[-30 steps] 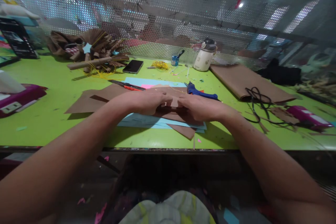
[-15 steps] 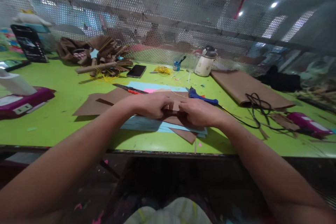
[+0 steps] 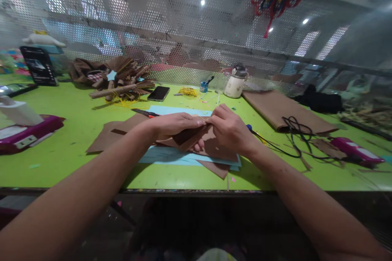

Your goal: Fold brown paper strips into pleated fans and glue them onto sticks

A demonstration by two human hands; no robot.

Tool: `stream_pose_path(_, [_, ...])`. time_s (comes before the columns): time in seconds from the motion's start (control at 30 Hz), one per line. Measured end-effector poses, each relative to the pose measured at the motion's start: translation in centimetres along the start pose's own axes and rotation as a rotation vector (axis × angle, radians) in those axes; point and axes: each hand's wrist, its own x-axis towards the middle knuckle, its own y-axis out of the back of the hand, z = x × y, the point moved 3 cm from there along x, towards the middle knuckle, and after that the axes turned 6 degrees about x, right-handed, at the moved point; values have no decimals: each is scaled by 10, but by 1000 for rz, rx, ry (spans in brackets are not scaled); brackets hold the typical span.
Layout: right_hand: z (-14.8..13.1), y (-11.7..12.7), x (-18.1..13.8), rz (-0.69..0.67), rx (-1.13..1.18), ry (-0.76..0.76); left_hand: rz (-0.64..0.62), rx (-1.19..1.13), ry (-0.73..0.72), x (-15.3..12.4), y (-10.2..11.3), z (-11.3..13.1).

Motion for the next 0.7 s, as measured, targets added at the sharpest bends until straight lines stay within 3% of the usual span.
stream_pose_path(0.27, [11, -3, 0, 146, 220, -44, 71, -250, 58, 6, -1, -1])
stream_pose_path(0.4, [15, -3, 0, 229, 408, -143, 79, -403, 78, 9, -1, -6])
stream_pose_path(0.7, [30, -9, -2, 159, 1223, -720, 55, -277, 16, 9, 0, -1])
